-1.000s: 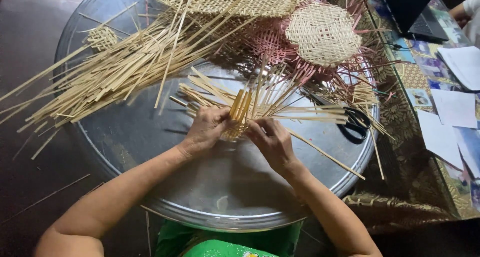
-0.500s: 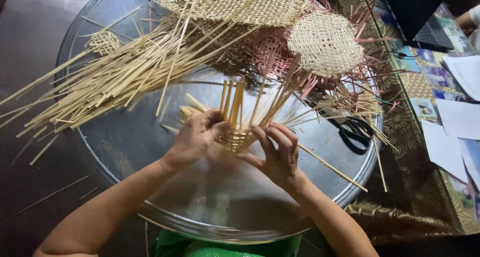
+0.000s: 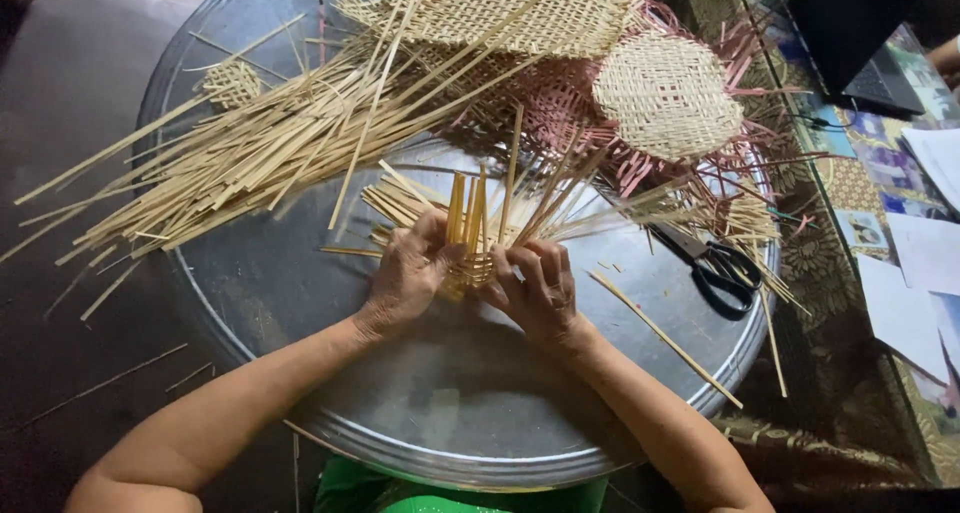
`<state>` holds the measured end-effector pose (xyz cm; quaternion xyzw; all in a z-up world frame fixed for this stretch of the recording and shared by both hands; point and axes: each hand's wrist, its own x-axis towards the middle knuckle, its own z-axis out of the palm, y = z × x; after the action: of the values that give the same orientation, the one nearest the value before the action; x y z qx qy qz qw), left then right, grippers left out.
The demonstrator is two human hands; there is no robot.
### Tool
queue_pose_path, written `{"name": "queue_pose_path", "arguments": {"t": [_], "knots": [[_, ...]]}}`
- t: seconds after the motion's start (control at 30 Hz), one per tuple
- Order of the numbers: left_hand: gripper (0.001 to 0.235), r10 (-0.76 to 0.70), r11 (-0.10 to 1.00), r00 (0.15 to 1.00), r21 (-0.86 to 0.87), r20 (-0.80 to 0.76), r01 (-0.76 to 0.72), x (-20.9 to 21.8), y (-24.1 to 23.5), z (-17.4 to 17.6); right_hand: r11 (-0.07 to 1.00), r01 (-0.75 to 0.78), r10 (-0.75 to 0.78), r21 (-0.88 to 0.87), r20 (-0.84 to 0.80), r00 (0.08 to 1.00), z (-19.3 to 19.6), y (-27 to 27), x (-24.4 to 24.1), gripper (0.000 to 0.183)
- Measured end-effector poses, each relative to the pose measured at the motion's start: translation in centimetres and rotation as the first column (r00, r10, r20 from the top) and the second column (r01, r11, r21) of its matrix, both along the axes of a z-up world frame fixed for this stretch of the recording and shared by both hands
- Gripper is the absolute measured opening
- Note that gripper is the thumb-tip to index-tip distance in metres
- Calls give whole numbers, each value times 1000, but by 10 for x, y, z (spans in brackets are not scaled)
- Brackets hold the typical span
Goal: The person weaves thin bamboo strips by hand into a small basket base on a round metal tray. They interlace the strips in a tight pattern, occasionally adjusting the bundle to maintain alignment.
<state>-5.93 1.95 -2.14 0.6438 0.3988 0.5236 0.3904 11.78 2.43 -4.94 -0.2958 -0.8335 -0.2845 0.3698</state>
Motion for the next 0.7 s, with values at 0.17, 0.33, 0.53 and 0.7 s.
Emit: {"name": "queue_pose_path", "arguments": {"t": [0.17,0.33,0.53,0.7], "knots": [[11,41,992,997,119,-68,-33,-2,0,6,997,-48,45,66,36,998,5,3,0,29],[15,116,982,966,171,-231,-77,0,5,-6,996,-57,56,72,15,998,5,1,-5,18],[17,177,974,944,189,-277,-127,2,4,-21,994,-105,105,32,-15,994,9,-2,-8,17],[13,188,963,906,253,-379,-94,1,7,-31,997,-62,60,45,33,998,3,-2,-4,18]]}}
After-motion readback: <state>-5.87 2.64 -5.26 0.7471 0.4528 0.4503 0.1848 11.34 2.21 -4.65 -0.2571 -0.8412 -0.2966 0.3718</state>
